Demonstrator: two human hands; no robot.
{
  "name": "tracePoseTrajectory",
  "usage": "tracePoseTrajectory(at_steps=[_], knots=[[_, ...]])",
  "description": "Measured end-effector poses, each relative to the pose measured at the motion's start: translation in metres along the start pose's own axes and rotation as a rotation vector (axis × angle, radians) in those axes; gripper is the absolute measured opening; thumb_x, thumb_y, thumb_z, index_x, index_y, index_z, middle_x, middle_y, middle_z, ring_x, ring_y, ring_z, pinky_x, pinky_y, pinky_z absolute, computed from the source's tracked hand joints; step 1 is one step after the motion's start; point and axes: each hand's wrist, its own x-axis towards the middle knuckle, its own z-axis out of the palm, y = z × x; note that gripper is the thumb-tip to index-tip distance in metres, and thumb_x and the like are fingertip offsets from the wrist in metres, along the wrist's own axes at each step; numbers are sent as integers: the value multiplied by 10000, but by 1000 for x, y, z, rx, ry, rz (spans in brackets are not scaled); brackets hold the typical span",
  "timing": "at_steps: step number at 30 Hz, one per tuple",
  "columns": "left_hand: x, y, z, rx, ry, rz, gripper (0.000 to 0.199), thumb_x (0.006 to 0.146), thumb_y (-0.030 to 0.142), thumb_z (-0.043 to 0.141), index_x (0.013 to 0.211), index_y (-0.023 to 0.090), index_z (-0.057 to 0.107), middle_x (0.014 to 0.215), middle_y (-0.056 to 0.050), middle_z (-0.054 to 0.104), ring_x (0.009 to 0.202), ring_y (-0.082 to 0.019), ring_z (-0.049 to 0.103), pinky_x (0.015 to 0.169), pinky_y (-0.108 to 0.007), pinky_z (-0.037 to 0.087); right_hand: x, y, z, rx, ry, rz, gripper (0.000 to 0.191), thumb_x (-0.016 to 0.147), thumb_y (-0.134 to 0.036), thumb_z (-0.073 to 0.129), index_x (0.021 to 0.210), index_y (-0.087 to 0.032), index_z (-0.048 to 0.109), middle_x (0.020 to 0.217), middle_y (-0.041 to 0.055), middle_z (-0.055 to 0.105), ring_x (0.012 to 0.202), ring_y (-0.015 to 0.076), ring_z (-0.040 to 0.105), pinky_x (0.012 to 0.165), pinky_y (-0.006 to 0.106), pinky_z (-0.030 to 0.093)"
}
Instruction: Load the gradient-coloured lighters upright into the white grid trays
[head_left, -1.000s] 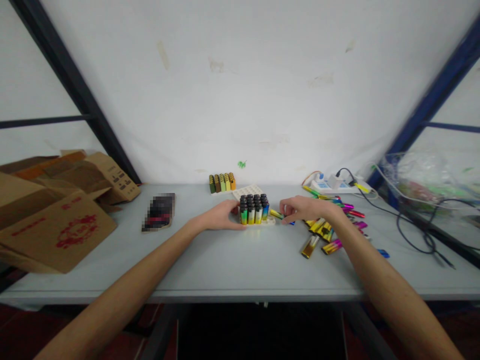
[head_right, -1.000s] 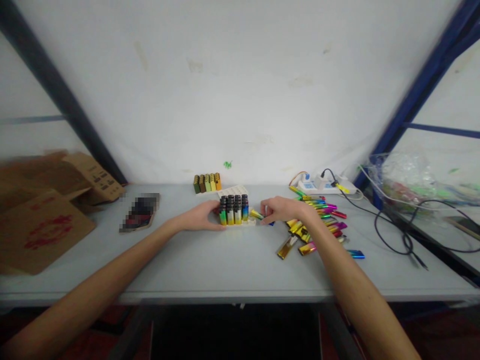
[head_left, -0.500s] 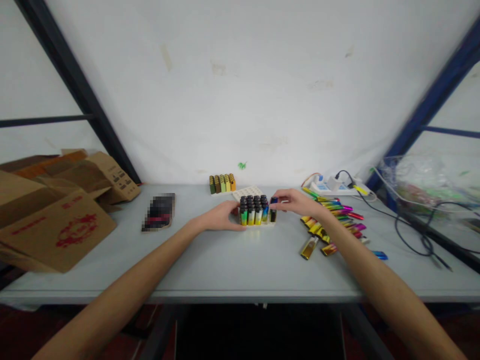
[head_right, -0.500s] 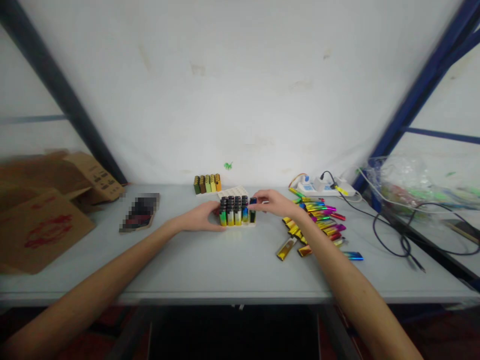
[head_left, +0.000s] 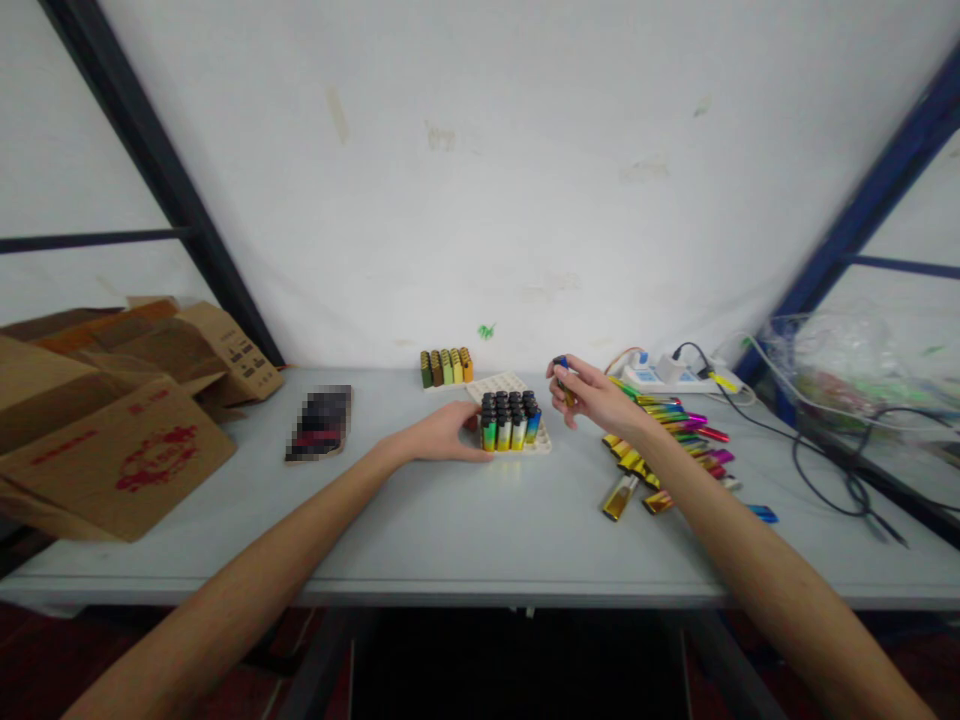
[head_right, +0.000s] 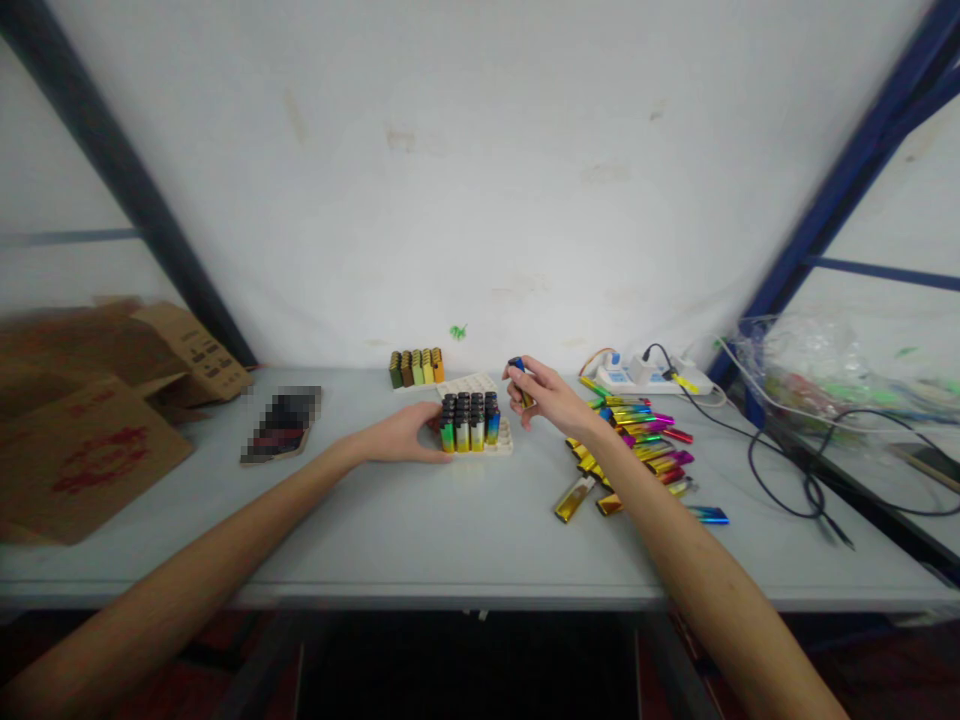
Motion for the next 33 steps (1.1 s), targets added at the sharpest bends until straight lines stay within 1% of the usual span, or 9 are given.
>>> tracePoseTrajectory(at_steps=[2, 5, 10, 13, 16, 21, 26, 29, 33], knots=[[0, 0, 0, 8, -2, -6, 631, 680, 561, 809, 1115, 128, 664, 1011, -96, 697, 881, -250, 631, 788, -338, 516, 0, -1, 3, -47, 12, 11, 397, 920, -612, 616, 1019, -243, 506, 732, -54, 513, 518, 90, 397, 427, 214, 353], [0, 0, 0, 45, 3, -7, 604, 689, 580, 797, 1080, 138, 668, 994, -88, 692, 863, -254, 628, 778, -347, 515, 2, 2, 8, -116, 25, 19, 430, 908, -655, 594, 974, -242, 494, 665, -80, 421, 497, 81, 273, 427, 210, 261], [0, 1, -1, 38, -19, -6, 583, 699, 553, 792, 1091, 141, 661, 1012, -87, 700, 871, -254, 633, 779, -341, 520, 7, 15, 14, -354, 215, -65, 572, 902, -726, 521, 662, -218, 412, 571, -62, 354, 510, 89, 310, 479, 249, 274], [1, -1, -1, 53, -22, -6, 595, 699, 561, 796, 1091, 135, 658, 1029, -96, 699, 879, -256, 635, 788, -342, 520, 9, 21, 16, -439, 288, -61, 585, 910, -704, 488, 591, -222, 399, 527, -50, 349, 500, 97, 320, 490, 269, 264], [0, -3, 0, 83, -14, -4, 609, 705, 583, 790, 1091, 132, 654, 1043, -99, 693, 896, -260, 633, 801, -346, 517, 10, 24, 17, -470, 319, -29, 491, 899, -585, 474, 568, -235, 374, 502, -46, 333, 490, 106, 315, 488, 278, 243], [0, -6, 1, 105, -2, -18, 623, 701, 608, 789, 1073, 129, 649, 1042, -102, 686, 888, -260, 632, 807, -359, 515, 12, 24, 18, -588, 347, -21, 340, 843, -447, 434, 583, -237, 376, 515, -32, 363, 523, 124, 346, 514, 283, 249], [-1, -7, 2, 80, 13, -23, 617, 686, 598, 801, 1063, 133, 651, 1045, -102, 689, 883, -256, 631, 811, -361, 521, 11, 21, 19, -622, 339, -39, 424, 906, -535, 425, 609, -235, 382, 543, -30, 385, 551, 132, 372, 538, 283, 289], [-1, -4, 1, 55, 11, -15, 601, 686, 590, 798, 1068, 148, 660, 1022, -87, 695, 868, -250, 632, 790, -349, 524, 8, 15, 20, -644, 317, -93, 454, 954, -620, 431, 728, -227, 444, 619, -28, 475, 600, 139, 439, 581, 272, 351], [0, -1, 0, 60, 11, -13, 578, 685, 578, 796, 1049, 149, 663, 989, -81, 693, 847, -246, 627, 766, -341, 518, 4, 9, 18, -664, 262, -151, 414, 1013, -614, 375, 886, -232, 470, 710, -18, 568, 646, 147, 513, 650, 272, 409]])
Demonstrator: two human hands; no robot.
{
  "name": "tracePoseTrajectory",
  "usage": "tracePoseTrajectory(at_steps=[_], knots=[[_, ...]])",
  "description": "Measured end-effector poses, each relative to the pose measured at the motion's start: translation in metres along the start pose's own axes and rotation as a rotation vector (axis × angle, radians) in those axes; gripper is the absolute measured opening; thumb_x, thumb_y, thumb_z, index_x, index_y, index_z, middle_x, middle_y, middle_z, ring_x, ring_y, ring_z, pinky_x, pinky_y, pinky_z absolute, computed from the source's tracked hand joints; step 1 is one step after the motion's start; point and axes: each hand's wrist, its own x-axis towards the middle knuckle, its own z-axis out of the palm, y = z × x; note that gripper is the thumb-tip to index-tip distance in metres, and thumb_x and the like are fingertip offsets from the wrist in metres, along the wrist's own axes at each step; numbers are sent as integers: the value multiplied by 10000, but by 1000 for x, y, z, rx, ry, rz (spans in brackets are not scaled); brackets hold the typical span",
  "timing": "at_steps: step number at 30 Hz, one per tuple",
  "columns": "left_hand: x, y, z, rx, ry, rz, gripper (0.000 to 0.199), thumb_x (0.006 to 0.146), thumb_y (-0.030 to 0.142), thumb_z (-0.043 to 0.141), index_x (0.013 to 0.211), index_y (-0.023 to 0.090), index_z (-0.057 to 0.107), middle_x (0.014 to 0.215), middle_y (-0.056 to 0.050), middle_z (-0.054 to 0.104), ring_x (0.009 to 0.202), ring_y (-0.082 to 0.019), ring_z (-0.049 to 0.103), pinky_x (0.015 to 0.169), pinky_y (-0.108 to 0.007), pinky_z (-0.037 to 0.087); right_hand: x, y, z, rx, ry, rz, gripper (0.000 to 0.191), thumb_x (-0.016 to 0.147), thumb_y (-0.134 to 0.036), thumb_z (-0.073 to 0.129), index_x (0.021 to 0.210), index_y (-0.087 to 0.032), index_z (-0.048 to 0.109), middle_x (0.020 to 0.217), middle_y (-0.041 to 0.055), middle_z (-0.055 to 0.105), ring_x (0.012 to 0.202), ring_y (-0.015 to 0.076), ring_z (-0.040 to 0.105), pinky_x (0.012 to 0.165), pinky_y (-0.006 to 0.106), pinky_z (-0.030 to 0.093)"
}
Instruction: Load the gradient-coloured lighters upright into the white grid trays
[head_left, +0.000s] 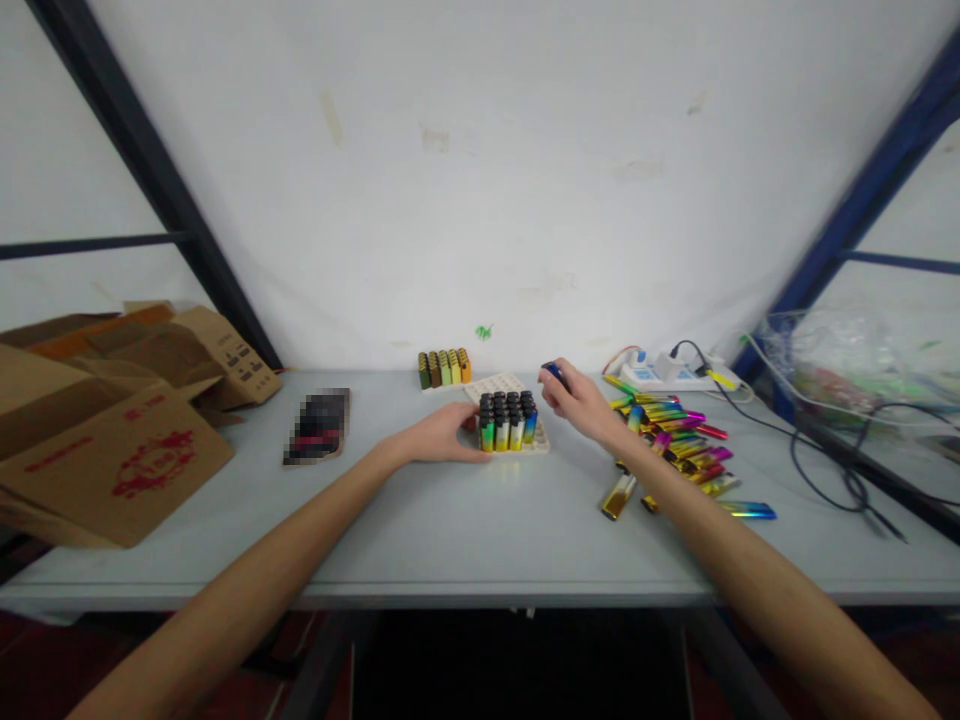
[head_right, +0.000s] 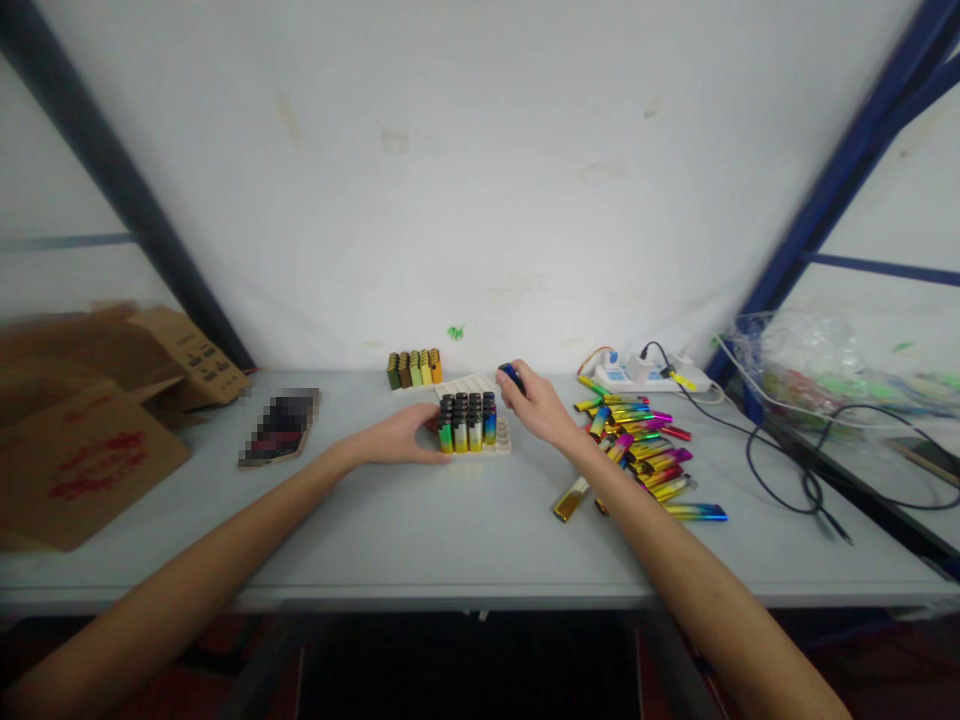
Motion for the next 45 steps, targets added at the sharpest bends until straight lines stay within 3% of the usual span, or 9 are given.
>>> tracePoseTrajectory(at_steps=[4, 7, 11, 20, 26, 33, 40, 42, 45], knots=[[0, 2, 0, 19, -1, 9, 580, 700, 577, 787, 1066, 146, 659, 981, -82, 693, 837, -245, 623, 745, -333, 506, 1, -1, -5, -238, 12, -166, 446, 1022, -589, 400, 822, -210, 523, 847, 63, 629, 776, 179, 550, 744, 297, 420], [0, 3, 0, -2, 4, 27, 581, 703, 574, 786, 1075, 144, 665, 976, -80, 695, 825, -242, 623, 738, -334, 502, 2, -1, -8, -361, -37, -214, 486, 1019, -591, 417, 756, -201, 538, 761, 45, 599, 699, 163, 504, 687, 286, 387], [0, 3, 0, -24, 0, 11, 594, 695, 577, 786, 1083, 144, 663, 987, -79, 696, 834, -242, 625, 744, -337, 509, -1, -5, -13, -301, -224, -160, 541, 962, -657, 498, 699, -192, 576, 607, -5, 581, 567, 128, 466, 580, 256, 336], [0, 6, -3, -22, -33, 21, 557, 708, 554, 782, 1072, 149, 664, 991, -77, 695, 836, -242, 627, 745, -332, 512, -3, -3, -15, -125, -519, -98, 529, 886, -658, 624, 676, -174, 604, 676, 64, 747, 587, 167, 659, 576, 238, 430], [0, 4, -2, 18, -14, -1, 591, 693, 569, 796, 1077, 141, 660, 1008, -86, 698, 857, -254, 631, 760, -340, 511, -2, 1, -7, -185, -542, -99, 504, 907, -633, 620, 724, -164, 651, 647, 56, 723, 564, 165, 649, 553, 235, 415], [-1, -2, 0, -5, -4, 9, 575, 712, 545, 797, 1092, 137, 655, 1038, -97, 699, 879, -259, 637, 793, -346, 520, -1, 6, -3, -454, -455, -141, 592, 920, -667, 592, 606, -166, 624, 473, 24, 585, 439, 121, 491, 518, 257, 301], [-2, -4, 0, 35, -12, -9, 613, 713, 611, 778, 1073, 132, 646, 1004, -88, 684, 854, -252, 629, 768, -341, 514, 1, 0, -28, -456, -470, -117, 650, 894, -727, 571, 597, -153, 649, 509, 13, 595, 483, 105, 447, 540, 260, 299], [-1, -4, 1, 33, -14, -12, 611, 712, 616, 775, 1063, 133, 645, 1009, -88, 682, 856, -253, 632, 776, -344, 516, 2, 2, -41, -454, -481, -18, 619, 923, -703, 542, 682, -154, 695, 560, 23, 641, 501, 120, 504, 550, 256, 349], [-1, -5, 1, 28, -19, -19, 602, 707, 619, 776, 1046, 139, 645, 1032, -92, 678, 875, -260, 635, 796, -352, 518, 3, 13, -61, -507, -537, 137, 449, 898, -591, 651, 1002, -166, 752, 791, 62, 756, 651, 177, 653, 636, 267, 455]])
